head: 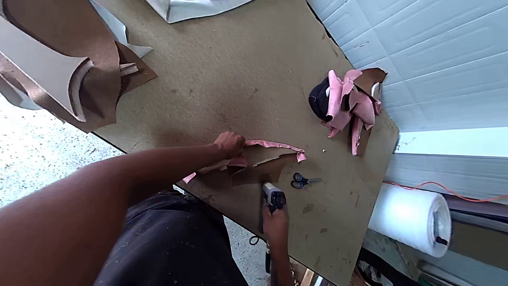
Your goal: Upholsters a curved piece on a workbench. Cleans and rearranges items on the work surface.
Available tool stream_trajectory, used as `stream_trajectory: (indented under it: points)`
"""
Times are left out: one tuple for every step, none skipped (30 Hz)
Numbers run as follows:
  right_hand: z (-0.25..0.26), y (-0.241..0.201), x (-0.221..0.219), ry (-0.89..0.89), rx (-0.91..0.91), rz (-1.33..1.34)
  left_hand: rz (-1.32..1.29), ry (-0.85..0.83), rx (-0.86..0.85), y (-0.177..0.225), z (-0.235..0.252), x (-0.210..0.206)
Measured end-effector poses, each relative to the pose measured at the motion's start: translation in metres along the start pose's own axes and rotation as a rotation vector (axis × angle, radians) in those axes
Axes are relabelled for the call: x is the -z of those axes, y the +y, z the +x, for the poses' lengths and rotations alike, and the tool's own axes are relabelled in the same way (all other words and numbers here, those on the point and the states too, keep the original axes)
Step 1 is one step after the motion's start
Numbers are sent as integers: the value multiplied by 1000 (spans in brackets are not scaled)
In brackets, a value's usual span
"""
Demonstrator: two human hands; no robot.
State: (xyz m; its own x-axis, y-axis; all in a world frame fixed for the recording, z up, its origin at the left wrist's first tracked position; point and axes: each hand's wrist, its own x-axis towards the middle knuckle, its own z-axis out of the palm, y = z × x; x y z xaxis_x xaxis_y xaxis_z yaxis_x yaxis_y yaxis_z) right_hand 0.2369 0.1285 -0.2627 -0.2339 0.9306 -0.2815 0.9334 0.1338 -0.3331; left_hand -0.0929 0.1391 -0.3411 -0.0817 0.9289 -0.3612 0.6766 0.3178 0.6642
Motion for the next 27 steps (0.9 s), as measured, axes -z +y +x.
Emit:
stream_trajectory:
  points:
    - [2,28,7,53,-23,-38,-2,31,-42,0,-12,2]
    - [6,53,12,94,-30,-53,11,75,-89,0,-29,4]
    - [11,76,14,120,-25,-53,54,134,-126,-2,-51,4]
    - [13,95,15,133,-9,-38,112,202,-158,-4,-75,-3]
    - [14,109,15,135,27,-13,178,271,-188,-5,-98,-14]
    - [18,114,13,127,79,22,238,332,-198,-7,-116,-27]
    - [21,110,10,103,141,59,277,378,-182,-10,-130,-42]
    - [21,95,7,61,212,103,288,409,-146,-13,-141,-59]
    - [21,71,3,-9,276,159,271,440,-117,-16,-147,-75]
    - [22,44,-2,-84,337,208,243,475,-96,-18,-148,-87]
    - [24,16,-7,-152,402,248,216,521,-85,-19,-146,-96]
    - [31,-10,-13,-205,481,264,192,571,-84,-19,-141,-102]
    - [41,-36,-20,-256,569,246,173,619,-91,-20,-137,-104]
    - [53,-63,-26,-303,645,201,163,654,-102,-21,-135,-104]
    - [67,-87,-33,-355,702,128,163,675,-114,-23,-134,-105]
    - [83,-110,-37,-410,742,23,164,697,-132,-23,-132,-106]
    - [99,-130,-42,-453,771,-102,164,719,-147,-24,-130,-107]
    - [113,-147,-47,-512,787,-246,159,733,-153,-24,-128,-109]
    - [124,-161,-53,-569,803,-399,149,740,-152,-24,-129,-112]
    - [133,-172,-57,-612,825,-543,131,742,-148,-24,-129,-113]
    - [138,-183,-59,-640,848,-681,110,747,-144,-24,-129,-113]
    - [139,-191,-60,-660,868,-807,87,747,-142,-23,-129,-113]
    - [137,-196,-60,-669,883,-907,65,746,-142,-23,-129,-113]
    - [133,-199,-60,-680,888,-977,44,746,-146,-23,-130,-114]
    - [131,-202,-60,-689,883,-1018,23,756,-155,-23,-130,-115]
    - [130,-207,-61,-688,876,-1042,3,774,-165,-26,-128,-114]
    - [130,-212,-64,-698,862,-1050,-20,794,-179,-30,-127,-113]
